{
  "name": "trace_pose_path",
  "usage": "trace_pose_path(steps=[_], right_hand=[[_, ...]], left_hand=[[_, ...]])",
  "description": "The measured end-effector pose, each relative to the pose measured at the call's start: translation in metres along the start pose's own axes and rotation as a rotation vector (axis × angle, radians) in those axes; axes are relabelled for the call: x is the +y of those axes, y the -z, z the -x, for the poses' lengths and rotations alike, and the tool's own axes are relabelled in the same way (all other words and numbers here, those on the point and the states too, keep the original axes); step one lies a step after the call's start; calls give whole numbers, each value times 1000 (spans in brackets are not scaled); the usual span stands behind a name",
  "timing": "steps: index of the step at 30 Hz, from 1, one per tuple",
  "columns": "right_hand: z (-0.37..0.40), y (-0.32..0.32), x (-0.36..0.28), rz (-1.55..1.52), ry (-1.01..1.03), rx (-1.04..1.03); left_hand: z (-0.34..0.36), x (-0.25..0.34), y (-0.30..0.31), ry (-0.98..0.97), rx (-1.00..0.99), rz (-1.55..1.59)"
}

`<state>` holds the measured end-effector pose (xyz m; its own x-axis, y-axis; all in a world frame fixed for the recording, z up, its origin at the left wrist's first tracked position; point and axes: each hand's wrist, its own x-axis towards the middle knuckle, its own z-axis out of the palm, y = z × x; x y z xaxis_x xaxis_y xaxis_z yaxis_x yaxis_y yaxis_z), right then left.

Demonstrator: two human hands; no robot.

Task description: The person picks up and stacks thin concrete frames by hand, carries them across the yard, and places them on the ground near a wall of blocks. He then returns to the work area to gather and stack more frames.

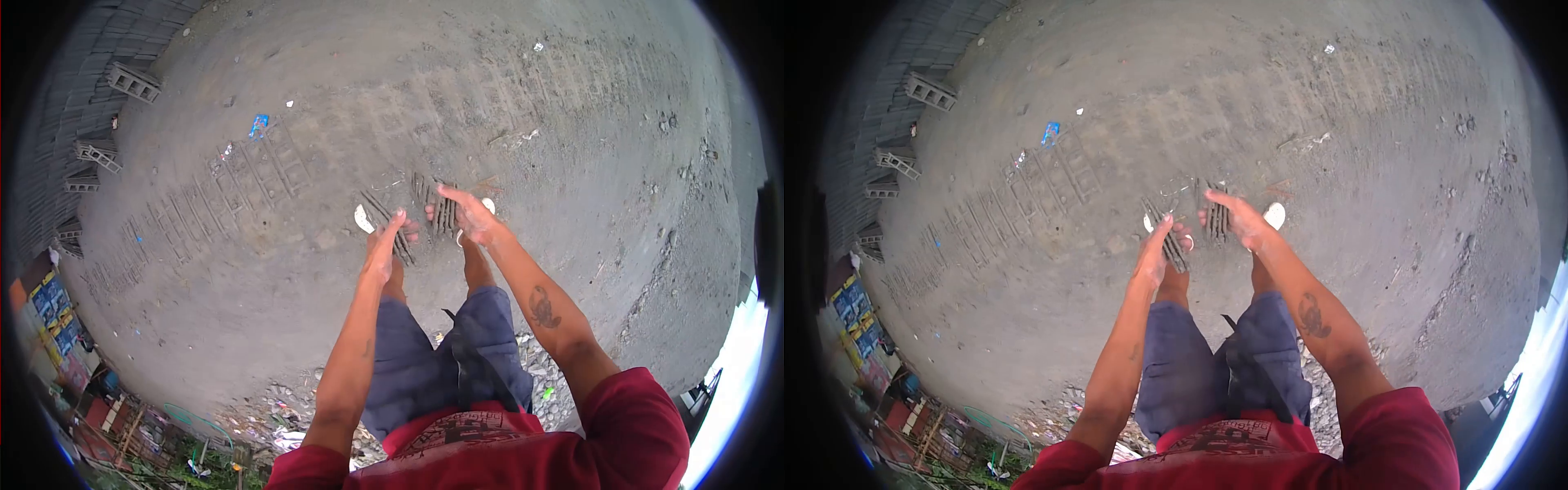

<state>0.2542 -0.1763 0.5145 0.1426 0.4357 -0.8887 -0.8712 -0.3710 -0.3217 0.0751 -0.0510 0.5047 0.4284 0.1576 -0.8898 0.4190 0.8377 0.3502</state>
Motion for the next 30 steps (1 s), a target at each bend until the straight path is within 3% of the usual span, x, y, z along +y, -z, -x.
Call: trace_pose_path(steps=[2, 6, 7, 10, 11, 13, 15, 17, 20, 22, 25, 28, 30], right_hand=[[10, 17, 6, 208, 122, -65], [39, 40, 23, 596, 321, 99], [66, 40, 4, 762, 279, 148], [79, 91, 22, 783, 569, 278], [86, 109, 24, 780, 584, 298], [126, 137, 6, 675, 606, 394], [148, 180, 4, 663, 591, 527], [138, 243, 35, -172, 567, 388], [185, 376, 62, -701, 466, 521], [218, 479, 106, -839, 508, 543], [314, 588, 129, -950, 718, 780], [404, 676, 137, -868, 939, 1020], [457, 731, 132, -765, 959, 1199]], left_hand=[[-7, -7, -19, -44, 29, -109], [-18, -38, -60, -63, 13, -170], [-15, -40, -78, -69, -15, -179], [-1, -42, -136, -4, -147, -207], [0, -45, -157, 5, -143, -223], [0, -51, -202, -5, -47, -266], [-8, -56, -229, 54, -160, -234], [-20, -54, -244, 78, -142, -253], [-37, -46, -232, 42, -40, -134], [-34, -25, -222, 18, 89, -237], [-10, 6, -217, -42, 231, -266], [9, 37, -204, -103, 293, -324], [-5, 61, -199, -184, 411, -293]])
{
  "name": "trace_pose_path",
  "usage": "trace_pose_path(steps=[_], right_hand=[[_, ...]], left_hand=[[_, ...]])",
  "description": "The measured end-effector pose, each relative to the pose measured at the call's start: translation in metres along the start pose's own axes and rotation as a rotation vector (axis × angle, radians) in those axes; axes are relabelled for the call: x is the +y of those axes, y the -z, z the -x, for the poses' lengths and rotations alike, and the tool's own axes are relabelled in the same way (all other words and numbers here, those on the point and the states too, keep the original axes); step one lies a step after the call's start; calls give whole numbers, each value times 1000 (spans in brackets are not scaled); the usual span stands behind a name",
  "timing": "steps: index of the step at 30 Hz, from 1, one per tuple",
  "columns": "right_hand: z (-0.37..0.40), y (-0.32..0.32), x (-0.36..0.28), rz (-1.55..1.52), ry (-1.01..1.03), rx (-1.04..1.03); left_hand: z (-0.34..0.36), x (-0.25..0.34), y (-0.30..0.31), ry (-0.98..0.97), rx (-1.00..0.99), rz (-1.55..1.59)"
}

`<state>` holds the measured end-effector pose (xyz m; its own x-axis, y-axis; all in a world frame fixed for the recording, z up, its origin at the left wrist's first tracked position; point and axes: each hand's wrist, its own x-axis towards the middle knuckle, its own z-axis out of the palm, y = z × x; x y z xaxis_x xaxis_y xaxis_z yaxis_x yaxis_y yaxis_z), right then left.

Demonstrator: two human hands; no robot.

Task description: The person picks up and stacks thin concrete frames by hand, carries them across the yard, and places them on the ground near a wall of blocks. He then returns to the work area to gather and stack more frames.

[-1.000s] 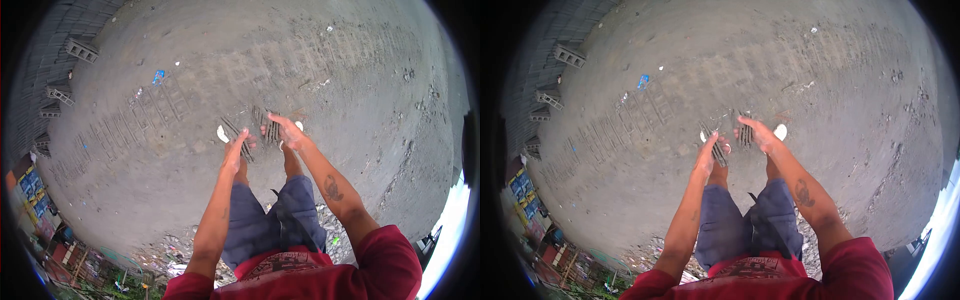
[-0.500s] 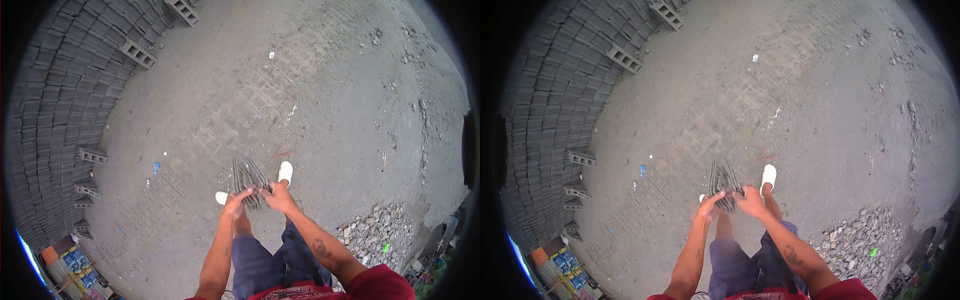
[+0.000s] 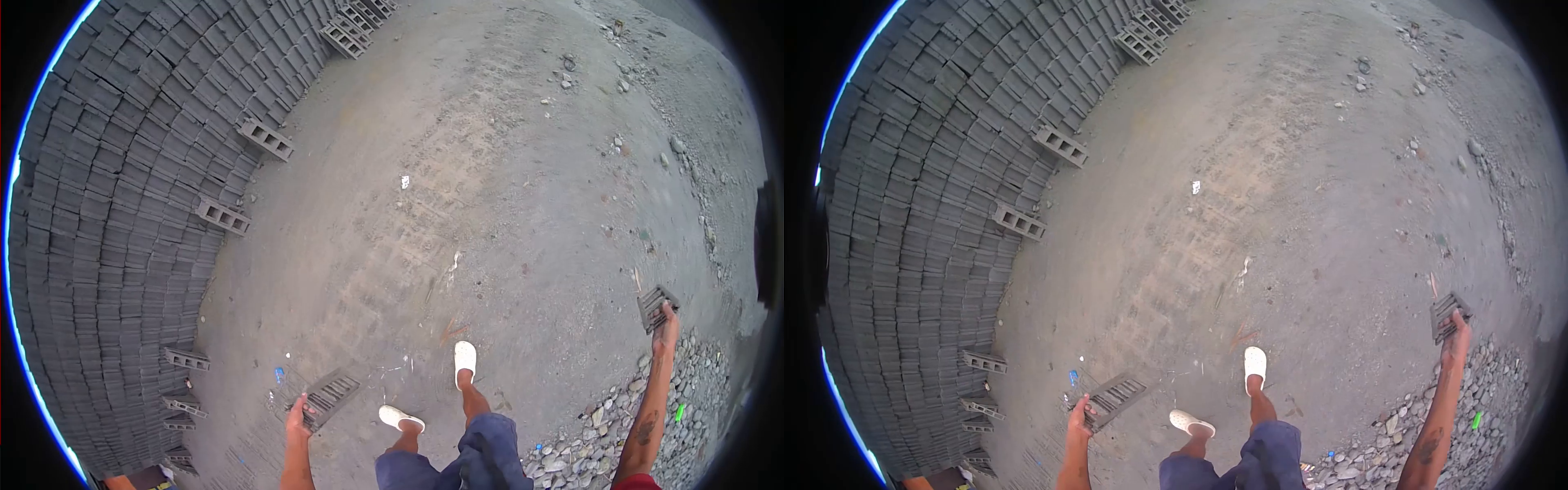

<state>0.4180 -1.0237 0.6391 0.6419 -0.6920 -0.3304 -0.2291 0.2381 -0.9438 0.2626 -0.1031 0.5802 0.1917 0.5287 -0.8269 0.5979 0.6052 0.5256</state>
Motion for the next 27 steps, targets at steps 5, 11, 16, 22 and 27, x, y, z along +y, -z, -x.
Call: trace_pose_path(steps=[5, 11, 16, 22, 27], right_hand=[[-71, -24, -47, 357, 442, 319], [105, -234, 156, 813, 587, -39], [269, -278, 228, 900, 59, -1148], [152, -201, 221, -40, -529, -471], [71, -80, 196, -127, -417, -9]], left_hand=[[-18, -4, -94, -245, 308, -332], [17, -56, -294, -202, -101, -310], [71, 24, -340, -9, -574, -373], [53, 77, -132, -110, -220, -321], [43, 92, -3, -239, -44, -258]])
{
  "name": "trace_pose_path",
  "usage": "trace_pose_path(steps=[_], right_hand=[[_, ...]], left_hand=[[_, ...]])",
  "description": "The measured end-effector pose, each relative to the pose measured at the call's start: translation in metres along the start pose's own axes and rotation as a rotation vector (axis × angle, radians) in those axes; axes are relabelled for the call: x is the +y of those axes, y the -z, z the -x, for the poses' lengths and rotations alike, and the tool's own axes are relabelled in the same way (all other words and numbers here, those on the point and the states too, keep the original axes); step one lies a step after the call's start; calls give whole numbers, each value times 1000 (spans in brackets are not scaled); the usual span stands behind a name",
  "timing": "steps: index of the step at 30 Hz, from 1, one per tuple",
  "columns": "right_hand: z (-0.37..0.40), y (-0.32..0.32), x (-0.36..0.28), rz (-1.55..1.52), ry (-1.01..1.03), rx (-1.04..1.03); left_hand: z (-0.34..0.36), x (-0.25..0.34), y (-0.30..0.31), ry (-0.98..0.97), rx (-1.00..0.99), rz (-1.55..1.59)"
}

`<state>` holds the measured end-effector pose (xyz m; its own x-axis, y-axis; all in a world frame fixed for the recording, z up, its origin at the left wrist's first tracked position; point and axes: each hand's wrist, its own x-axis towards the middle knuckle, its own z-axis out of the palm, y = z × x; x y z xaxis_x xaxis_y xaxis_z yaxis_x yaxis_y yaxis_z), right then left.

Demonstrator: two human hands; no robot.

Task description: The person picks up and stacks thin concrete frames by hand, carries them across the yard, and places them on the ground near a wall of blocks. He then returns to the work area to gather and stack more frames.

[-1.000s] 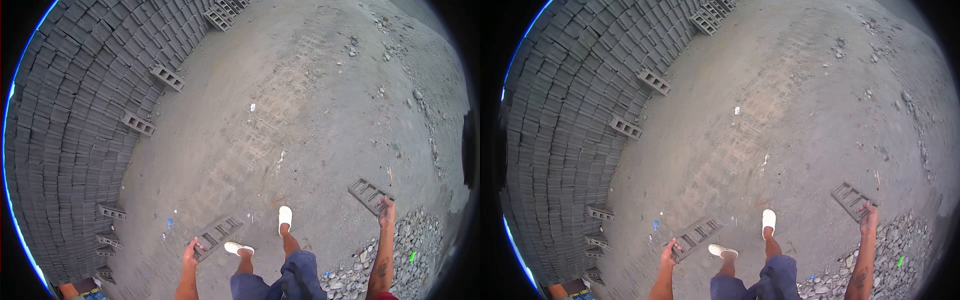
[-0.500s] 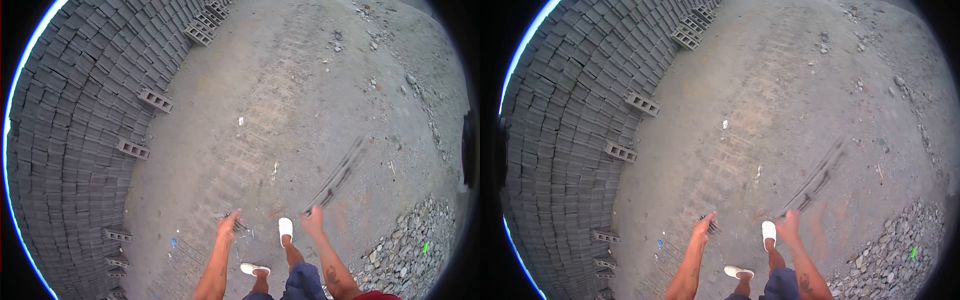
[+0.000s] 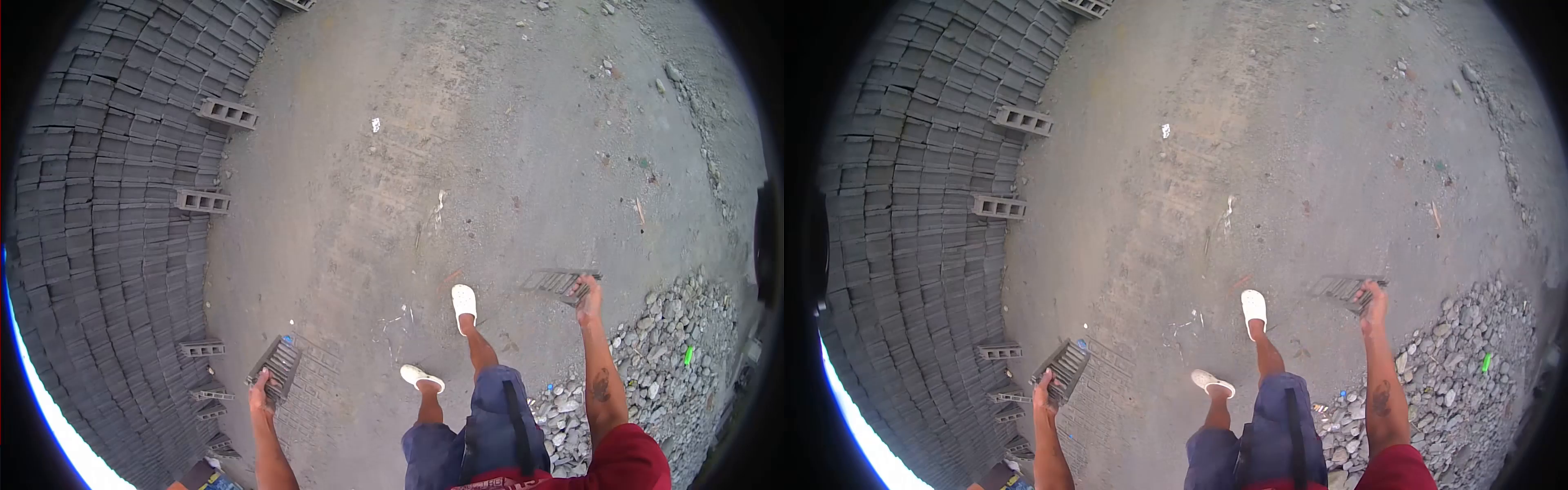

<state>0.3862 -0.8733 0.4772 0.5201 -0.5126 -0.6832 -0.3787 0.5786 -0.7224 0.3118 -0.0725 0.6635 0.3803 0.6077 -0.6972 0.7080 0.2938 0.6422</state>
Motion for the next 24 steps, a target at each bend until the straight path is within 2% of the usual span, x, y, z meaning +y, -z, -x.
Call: trace_pose_path(steps=[1, 4, 7, 9, 10, 11, 12, 13, 14, 15, 16, 17, 18, 19, 20, 22, 23, 24], right_hand=[[-3, 21, -24, -49, 71, 5], [-13, 69, -101, 126, 281, 166], [-37, 75, -148, 299, 421, 317], [-32, 21, -147, 574, 540, 364], [-43, 2, -127, 712, 664, 392], [-54, -15, -97, 846, 792, 414], [-36, -56, -62, 800, 682, 299], [-20, -83, -10, 821, 525, 205], [23, -124, 50, 841, 521, 90], [65, -138, 118, 1211, 488, -111], [115, -149, 172, 1100, 383, -546], [133, -146, 189, 1195, 485, -716], [150, -143, 207, 1261, 599, -884], [154, -147, 196, 1236, 500, -918], [158, -150, 184, 1087, 320, -901], [151, -154, 150, 679, -75, -762], [141, -153, 128, 656, -47, -646], [128, -150, 118, 585, -56, -533]], left_hand=[[10, -5, 9, 15, 59, 42], [11, -2, 12, -35, 206, 169], [-21, -17, -8, -17, 182, 86], [-49, -44, -66, -45, 218, -101], [-75, -71, -90, -29, 147, -125], [-62, -74, -145, -13, 98, -181], [-40, -69, -204, 77, 28, -157], [-36, -79, -248, 74, -71, -100], [-19, -72, -294, 104, -188, -62], [-9, -67, -329, 177, -293, -52], [8, -49, -360, 165, -451, -46], [20, -35, -375, 151, -607, -34], [15, -29, -366, 156, -617, -9], [3, -17, -348, 156, -613, 21], [-8, 0, -320, 154, -599, 35], [-13, 20, -251, 181, -498, 58], [-17, 34, -215, 176, -444, 73], [-25, 33, -181, 129, -508, 95]])
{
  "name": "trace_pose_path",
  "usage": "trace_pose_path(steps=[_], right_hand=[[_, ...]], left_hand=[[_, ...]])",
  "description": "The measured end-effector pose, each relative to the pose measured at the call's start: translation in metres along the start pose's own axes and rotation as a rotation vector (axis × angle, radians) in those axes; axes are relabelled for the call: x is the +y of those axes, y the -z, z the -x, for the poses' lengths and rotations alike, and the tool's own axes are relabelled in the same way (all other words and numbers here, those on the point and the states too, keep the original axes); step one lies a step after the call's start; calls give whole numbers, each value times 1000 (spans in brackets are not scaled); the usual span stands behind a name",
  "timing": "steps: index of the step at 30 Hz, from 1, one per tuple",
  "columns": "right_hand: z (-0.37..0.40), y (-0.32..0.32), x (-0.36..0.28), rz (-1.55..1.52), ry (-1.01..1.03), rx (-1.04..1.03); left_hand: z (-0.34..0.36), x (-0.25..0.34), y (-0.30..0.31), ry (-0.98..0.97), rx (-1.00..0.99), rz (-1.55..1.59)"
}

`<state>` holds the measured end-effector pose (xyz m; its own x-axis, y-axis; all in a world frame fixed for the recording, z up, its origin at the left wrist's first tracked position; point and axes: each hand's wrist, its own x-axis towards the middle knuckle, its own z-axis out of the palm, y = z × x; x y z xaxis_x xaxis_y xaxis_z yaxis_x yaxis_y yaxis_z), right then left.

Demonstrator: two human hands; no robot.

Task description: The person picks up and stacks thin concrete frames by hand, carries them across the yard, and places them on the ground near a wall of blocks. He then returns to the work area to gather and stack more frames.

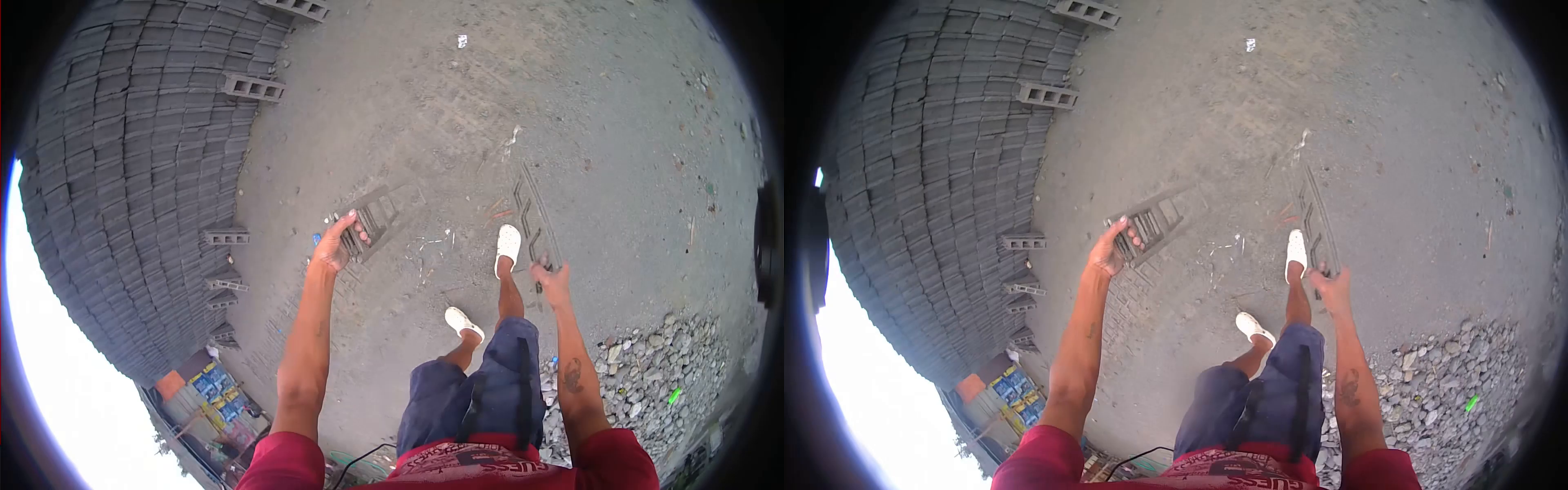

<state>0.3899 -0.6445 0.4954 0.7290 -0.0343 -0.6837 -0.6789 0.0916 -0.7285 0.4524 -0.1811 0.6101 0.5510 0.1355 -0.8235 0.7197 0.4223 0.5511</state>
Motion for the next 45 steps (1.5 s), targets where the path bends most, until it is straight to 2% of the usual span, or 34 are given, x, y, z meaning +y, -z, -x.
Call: trace_pose_path(steps=[1, 2, 3, 5, 9, 10, 12, 13, 15, 19, 21, 22, 27, 29, 30, 33, 35, 39, 41, 43, 45], right_hand=[[-5, 12, -26, 70, 32, -40], [-18, 31, -20, 204, 15, -24], [-21, 37, -26, 145, 40, -42], [-27, 53, -23, 343, -62, -25], [-27, 80, -3, 391, -257, 60], [-23, 78, -7, 335, -316, 104], [-32, 103, -1, 308, -399, 202], [-26, 93, -19, 304, -379, 255], [-41, 119, -24, 307, -468, 227], [-37, 65, -122, 447, -563, 191], [-48, 28, -158, 447, -558, 152], [-52, 13, -172, 393, -565, 206], [-101, -85, -233, 131, -491, 270], [-132, -148, -261, 25, -427, 289], [-153, -177, -274, 40, -393, 253], [-239, -266, -300, -176, -332, 85], [-296, -349, -324, -207, -266, 95], [-416, -498, -369, -181, -187, 32], [-453, -572, -404, -62, -151, -19], [-496, -636, -428, -116, -188, 9], [-543, -696, -448, -262, -187, -154]], left_hand=[[18, 6, 20, -5, 20, 81], [27, 14, 35, -18, 22, 162], [36, 19, 49, -31, 22, 246], [59, 35, 69, -86, 17, 359], [71, 45, 134, -199, -4, 535], [75, 36, 155, -256, 96, 547], [53, 21, 187, -395, 232, 575], [36, 14, 201, -432, 275, 609], [17, -2, 218, -447, 357, 734], [-17, -12, 221, -414, 380, 932], [-57, 12, 221, -440, 371, 971], [-72, 24, 220, -465, 323, 1054], [-132, 78, 246, -322, 455, 982], [-143, 113, 252, -321, 471, 980], [-149, 134, 256, -335, 467, 1002], [-186, 209, 266, -361, 471, 1142], [-213, 250, 271, -349, 481, 1234], [-320, 360, 292, -388, 482, 1313], [-348, 401, 298, -342, 509, 1322], [-390, 463, 300, -309, 512, 1373], [-435, 507, 310, -300, 541, 1424]])
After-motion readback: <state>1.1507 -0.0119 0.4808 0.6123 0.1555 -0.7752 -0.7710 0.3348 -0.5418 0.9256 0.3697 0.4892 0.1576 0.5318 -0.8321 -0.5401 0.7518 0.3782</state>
